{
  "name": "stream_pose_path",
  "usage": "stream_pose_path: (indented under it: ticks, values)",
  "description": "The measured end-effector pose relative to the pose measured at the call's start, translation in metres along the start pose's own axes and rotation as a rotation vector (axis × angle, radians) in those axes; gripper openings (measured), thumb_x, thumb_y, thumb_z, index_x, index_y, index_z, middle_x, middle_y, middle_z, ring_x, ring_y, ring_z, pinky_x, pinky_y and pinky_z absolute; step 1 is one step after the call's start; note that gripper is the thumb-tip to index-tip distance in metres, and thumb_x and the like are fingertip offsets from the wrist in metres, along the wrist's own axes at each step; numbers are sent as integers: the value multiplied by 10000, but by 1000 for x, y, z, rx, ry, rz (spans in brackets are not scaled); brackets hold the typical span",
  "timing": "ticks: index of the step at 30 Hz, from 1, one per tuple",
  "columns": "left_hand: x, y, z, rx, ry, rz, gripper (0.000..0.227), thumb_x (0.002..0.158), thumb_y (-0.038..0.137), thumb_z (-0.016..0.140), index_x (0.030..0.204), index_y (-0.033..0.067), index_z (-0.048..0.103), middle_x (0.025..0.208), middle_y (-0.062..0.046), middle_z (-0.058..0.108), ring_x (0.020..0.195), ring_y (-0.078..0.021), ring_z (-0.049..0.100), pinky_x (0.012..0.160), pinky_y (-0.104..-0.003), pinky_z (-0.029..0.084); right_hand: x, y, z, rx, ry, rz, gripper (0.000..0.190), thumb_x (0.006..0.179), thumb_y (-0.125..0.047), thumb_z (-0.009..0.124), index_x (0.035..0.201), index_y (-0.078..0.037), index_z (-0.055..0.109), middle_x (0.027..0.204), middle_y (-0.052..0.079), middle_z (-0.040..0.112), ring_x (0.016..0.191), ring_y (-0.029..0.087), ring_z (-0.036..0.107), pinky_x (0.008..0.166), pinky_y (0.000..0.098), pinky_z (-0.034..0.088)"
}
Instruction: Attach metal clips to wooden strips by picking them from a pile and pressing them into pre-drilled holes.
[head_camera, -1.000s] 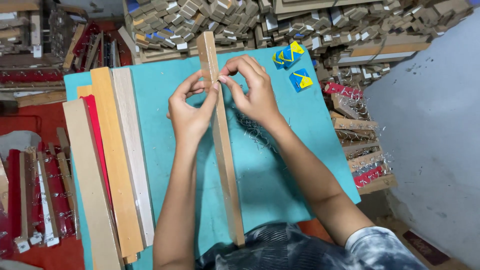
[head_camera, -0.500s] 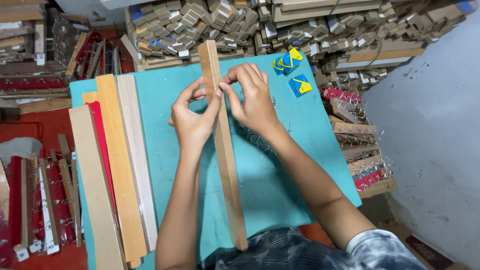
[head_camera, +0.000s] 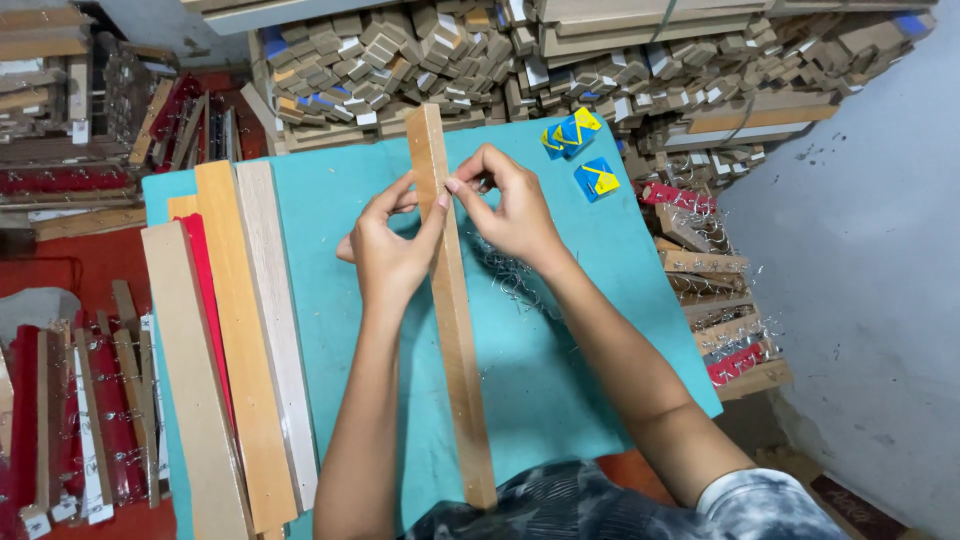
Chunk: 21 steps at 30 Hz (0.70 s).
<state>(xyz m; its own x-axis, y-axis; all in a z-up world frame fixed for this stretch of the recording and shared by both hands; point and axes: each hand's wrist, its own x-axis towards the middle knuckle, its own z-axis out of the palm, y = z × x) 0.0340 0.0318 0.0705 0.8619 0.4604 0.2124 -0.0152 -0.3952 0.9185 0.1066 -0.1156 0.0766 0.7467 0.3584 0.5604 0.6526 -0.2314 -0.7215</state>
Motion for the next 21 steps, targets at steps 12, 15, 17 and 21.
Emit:
stream_pose_path:
  ticks: [12,15,17,21]
  values:
    - [9,-83,33,295,-127,-132,333,960,495,624,1180,286,761,1055,61,750,1108,-252,631,1016,-639,298,14,88,54,-211,-417,125,59,906,-39,663,892,-31,606,757,143,629,750,350,680,683,436,554]
    - [2,-73,26,349,-82,-80,239,957,402,623,1121,316,774,1062,111,730,1121,-218,588,978,-603,357,10,101,59,-223,-441,160,69,912,-55,658,906,-23,597,775,172,636,774,398,684,692,473,550]
    - [-1,-72,27,363,-58,-68,230,951,417,637,1106,325,779,1056,113,726,1111,-223,580,965,-592,372,10,99,57,-243,-451,155,73,910,-56,659,905,-28,592,775,164,638,776,390,691,695,464,557]
    - [-5,-74,30,408,-9,-93,222,945,441,647,1093,343,781,1029,124,692,1112,-232,547,938,-629,367,3,102,62,-289,-437,148,96,914,-82,660,911,-38,574,784,143,632,777,382,696,690,466,562]
